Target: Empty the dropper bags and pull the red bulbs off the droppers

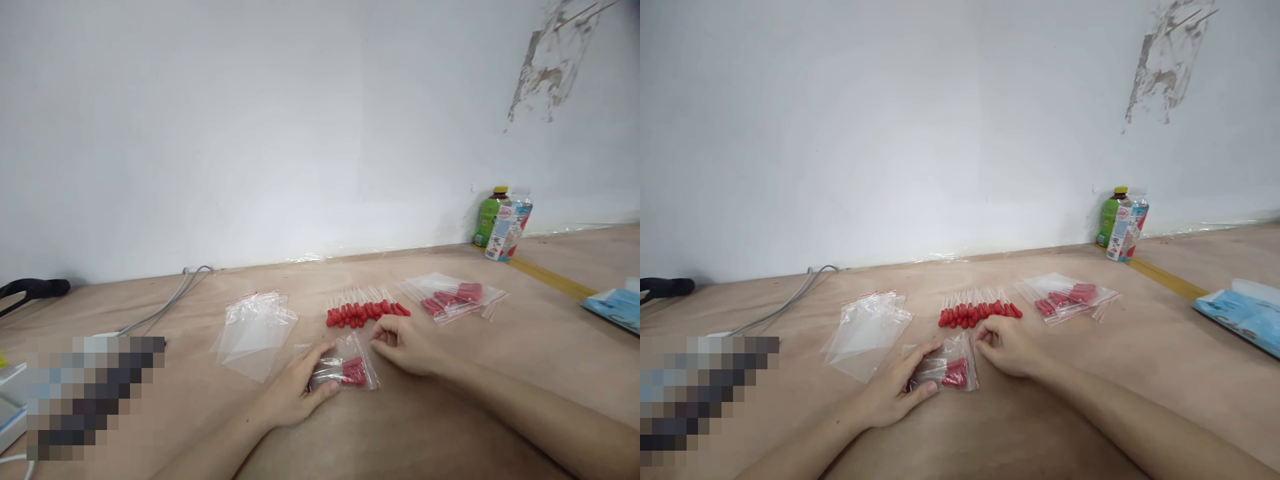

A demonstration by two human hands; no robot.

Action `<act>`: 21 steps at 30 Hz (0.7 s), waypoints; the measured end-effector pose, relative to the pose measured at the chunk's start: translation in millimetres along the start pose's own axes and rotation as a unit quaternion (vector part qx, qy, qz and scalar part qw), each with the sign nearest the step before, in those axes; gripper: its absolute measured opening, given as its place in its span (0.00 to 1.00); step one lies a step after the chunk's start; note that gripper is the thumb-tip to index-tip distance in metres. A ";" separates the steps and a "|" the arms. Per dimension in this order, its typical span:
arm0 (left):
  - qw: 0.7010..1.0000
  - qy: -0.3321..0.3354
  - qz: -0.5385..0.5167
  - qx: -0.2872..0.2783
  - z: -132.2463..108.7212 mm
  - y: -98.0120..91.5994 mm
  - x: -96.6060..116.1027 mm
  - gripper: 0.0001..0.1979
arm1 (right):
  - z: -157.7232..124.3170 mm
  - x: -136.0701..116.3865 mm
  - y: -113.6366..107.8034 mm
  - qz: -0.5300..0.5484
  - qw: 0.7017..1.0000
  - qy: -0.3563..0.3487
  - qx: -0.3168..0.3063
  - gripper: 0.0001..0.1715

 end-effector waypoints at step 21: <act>1.000 -0.007 0.006 0.021 2.9 3.5 -3.8 0.22 | -0.9 -24.9 36.2 0.063 0.990 -0.095 -0.086 0.10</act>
Point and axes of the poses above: each hand's wrist, its own z-axis towards the middle knuckle, its own y-axis out of the palm, x = y × z, the point moved 5 cm from there along z, towards the middle knuckle, and after that the axes turned 13 degrees about -x, right-handed, at the moved point
